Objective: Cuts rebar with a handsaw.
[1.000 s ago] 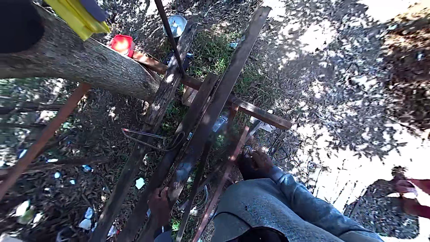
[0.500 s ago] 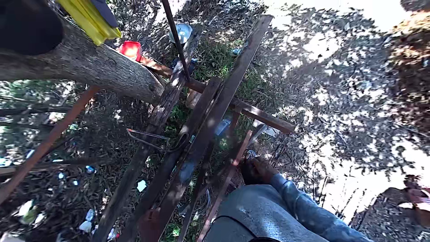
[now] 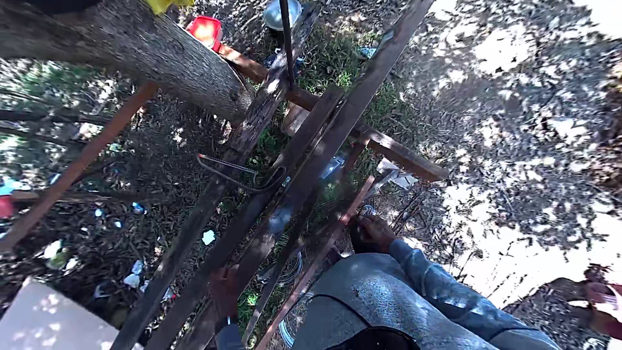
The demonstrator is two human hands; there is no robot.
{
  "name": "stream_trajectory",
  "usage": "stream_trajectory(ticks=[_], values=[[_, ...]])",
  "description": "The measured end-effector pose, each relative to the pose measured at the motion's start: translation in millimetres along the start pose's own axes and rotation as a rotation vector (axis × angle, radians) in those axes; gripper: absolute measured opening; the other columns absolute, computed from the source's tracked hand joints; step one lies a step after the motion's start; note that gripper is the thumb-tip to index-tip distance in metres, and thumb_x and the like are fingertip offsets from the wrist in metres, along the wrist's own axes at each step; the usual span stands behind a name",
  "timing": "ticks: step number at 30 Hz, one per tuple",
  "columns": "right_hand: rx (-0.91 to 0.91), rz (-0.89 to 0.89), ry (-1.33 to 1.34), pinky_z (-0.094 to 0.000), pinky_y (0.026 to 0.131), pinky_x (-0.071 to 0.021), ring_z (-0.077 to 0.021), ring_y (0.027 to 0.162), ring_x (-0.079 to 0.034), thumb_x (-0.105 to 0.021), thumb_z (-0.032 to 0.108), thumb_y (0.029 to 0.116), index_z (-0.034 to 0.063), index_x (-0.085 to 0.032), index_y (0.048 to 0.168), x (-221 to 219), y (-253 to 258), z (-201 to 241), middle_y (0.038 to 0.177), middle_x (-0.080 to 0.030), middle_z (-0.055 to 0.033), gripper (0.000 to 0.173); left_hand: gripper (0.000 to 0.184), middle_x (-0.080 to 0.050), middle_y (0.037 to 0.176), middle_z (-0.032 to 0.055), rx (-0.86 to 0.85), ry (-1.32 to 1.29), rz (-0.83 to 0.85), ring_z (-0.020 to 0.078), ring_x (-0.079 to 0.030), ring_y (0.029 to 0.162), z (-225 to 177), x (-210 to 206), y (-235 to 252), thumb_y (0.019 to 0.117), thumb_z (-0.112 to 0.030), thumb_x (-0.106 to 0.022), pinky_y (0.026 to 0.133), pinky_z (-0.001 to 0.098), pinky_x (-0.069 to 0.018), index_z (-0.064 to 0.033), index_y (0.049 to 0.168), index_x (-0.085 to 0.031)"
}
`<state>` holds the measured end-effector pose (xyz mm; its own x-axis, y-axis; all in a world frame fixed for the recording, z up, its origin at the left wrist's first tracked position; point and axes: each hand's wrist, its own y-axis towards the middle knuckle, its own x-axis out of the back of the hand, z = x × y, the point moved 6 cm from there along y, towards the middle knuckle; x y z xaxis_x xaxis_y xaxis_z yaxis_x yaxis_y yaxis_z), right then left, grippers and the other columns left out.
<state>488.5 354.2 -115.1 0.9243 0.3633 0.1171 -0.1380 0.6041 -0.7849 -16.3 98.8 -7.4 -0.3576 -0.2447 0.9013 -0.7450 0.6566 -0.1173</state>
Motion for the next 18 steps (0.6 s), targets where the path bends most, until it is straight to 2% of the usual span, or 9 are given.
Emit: stream_trajectory(ticks=[3,8,10,13,15,18], values=[[0.024,0.034,-0.054,-0.0434,0.067,-0.0620,-0.0253,0.072,-0.071,-0.047,0.041,0.1091,0.0070,-0.059,0.133,-15,-2,7,0.098,-0.073,-0.0139,0.043,0.035,-0.069,0.107,0.0197,-0.016,0.030,-0.005,0.0386,-0.064,0.105,5,-2,-3,0.0960,-0.041,-0.069,0.096,0.0634,-0.0479,-0.0069,0.103,-0.077],[0.086,0.070,-0.118,-0.0396,0.060,-0.0610,-0.0222,0.066,-0.070,-0.048,0.037,0.1095,0.0048,-0.060,0.128,-40,-11,23,0.094,-0.072,-0.0123,0.039,0.040,-0.071,0.104,0.0160,0.003,0.052,-0.052,0.0340,-0.067,0.102,6,-4,-5,0.0948,-0.048,-0.068,0.094,0.0594,-0.0520,-0.0098,0.101,-0.077],[0.135,0.095,-0.205,-0.0402,0.062,-0.0613,-0.0215,0.067,-0.070,-0.047,0.036,0.1096,0.0050,-0.060,0.130,-53,-17,30,0.095,-0.072,-0.0118,0.039,0.038,-0.072,0.106,0.0158,0.028,0.029,-0.083,0.0337,-0.067,0.104,6,-2,-9,0.0933,-0.047,-0.070,0.096,0.0591,-0.0513,-0.0104,0.102,-0.078],[0.304,0.165,-0.420,-0.0462,0.074,-0.0628,-0.0235,0.079,-0.073,-0.046,0.041,0.1080,0.0059,-0.062,0.129,-77,-32,54,0.099,-0.073,-0.0124,0.044,0.036,-0.071,0.108,0.0104,0.034,-0.016,-0.138,0.0284,-0.066,0.104,5,1,-15,0.0939,-0.049,-0.070,0.097,0.0564,-0.0505,-0.0166,0.106,-0.079],[0.452,0.215,-0.516,-0.0471,0.079,-0.0623,-0.0229,0.085,-0.072,-0.048,0.043,0.1073,0.0062,-0.065,0.124,-99,-47,82,0.099,-0.072,-0.0119,0.044,0.037,-0.069,0.111,0.0124,0.049,-0.030,-0.172,0.0302,-0.065,0.105,5,0,-19,0.0937,-0.050,-0.070,0.097,0.0583,-0.0490,-0.0161,0.105,-0.078],[0.720,0.221,-0.684,-0.0497,0.079,-0.0598,-0.0218,0.081,-0.071,-0.050,0.042,0.1070,0.0102,-0.070,0.117,-137,-74,143,0.091,-0.072,-0.0095,0.039,0.038,-0.068,0.115,0.0153,0.098,-0.044,-0.151,0.0335,-0.064,0.109,6,-3,-18,0.0932,-0.049,-0.071,0.102,0.0618,-0.0445,-0.0130,0.105,-0.078]])
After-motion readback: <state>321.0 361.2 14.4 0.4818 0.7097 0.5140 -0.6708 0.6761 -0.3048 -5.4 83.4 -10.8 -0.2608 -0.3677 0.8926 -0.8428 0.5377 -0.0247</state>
